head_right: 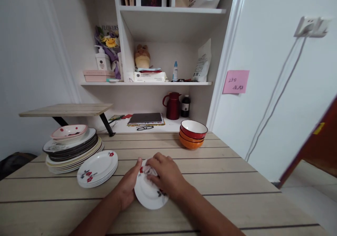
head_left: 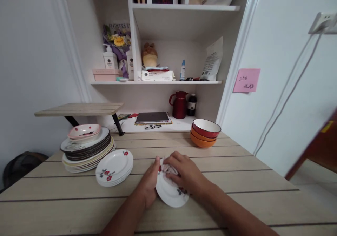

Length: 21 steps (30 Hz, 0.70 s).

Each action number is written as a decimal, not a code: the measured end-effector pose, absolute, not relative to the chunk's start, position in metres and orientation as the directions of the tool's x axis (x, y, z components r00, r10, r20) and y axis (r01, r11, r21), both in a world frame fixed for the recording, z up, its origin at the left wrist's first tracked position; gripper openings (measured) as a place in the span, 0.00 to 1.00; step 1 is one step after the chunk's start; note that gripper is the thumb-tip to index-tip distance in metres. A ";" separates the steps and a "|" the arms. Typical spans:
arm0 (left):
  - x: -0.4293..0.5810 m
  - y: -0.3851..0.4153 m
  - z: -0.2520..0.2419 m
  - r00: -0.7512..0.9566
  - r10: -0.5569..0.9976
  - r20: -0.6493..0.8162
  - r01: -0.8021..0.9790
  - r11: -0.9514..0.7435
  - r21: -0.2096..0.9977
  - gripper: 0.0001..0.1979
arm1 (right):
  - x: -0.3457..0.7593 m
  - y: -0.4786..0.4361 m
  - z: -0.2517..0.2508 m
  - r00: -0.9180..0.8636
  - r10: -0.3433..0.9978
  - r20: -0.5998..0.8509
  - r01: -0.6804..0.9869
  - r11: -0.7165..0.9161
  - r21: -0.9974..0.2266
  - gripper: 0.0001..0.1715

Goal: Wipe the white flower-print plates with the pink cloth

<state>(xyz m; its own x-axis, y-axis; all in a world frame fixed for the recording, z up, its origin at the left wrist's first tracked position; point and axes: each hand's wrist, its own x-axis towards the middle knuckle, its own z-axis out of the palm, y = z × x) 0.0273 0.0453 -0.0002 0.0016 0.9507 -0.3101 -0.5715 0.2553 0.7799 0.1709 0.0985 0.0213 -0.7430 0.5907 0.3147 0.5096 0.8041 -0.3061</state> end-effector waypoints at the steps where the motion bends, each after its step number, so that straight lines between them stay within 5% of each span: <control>1: 0.028 0.045 0.000 -0.002 0.947 -0.323 -0.564 0.266 0.782 0.27 | 0.175 0.103 0.021 -0.709 0.632 0.311 0.559 0.774 -0.299 0.18; 4: 0.027 0.044 0.000 -0.003 0.933 -0.360 -0.532 0.304 0.791 0.28 | 0.190 0.110 0.028 -0.709 0.677 0.198 0.622 0.733 -0.275 0.15; 9: 0.024 0.043 -0.001 0.009 0.927 -0.376 -0.500 0.330 0.801 0.29 | 0.197 0.093 0.039 -0.866 0.501 -0.003 0.490 0.846 -0.208 0.12; 14: 0.026 0.044 0.002 0.002 0.953 -0.303 -0.564 0.251 0.787 0.28 | 0.172 0.082 0.029 -0.854 0.472 0.217 0.407 0.868 -0.286 0.17; 21: 0.025 0.046 -0.004 0.009 0.952 -0.305 -0.539 0.262 0.800 0.27 | 0.179 0.109 0.023 -0.684 0.654 0.323 0.607 0.756 -0.246 0.14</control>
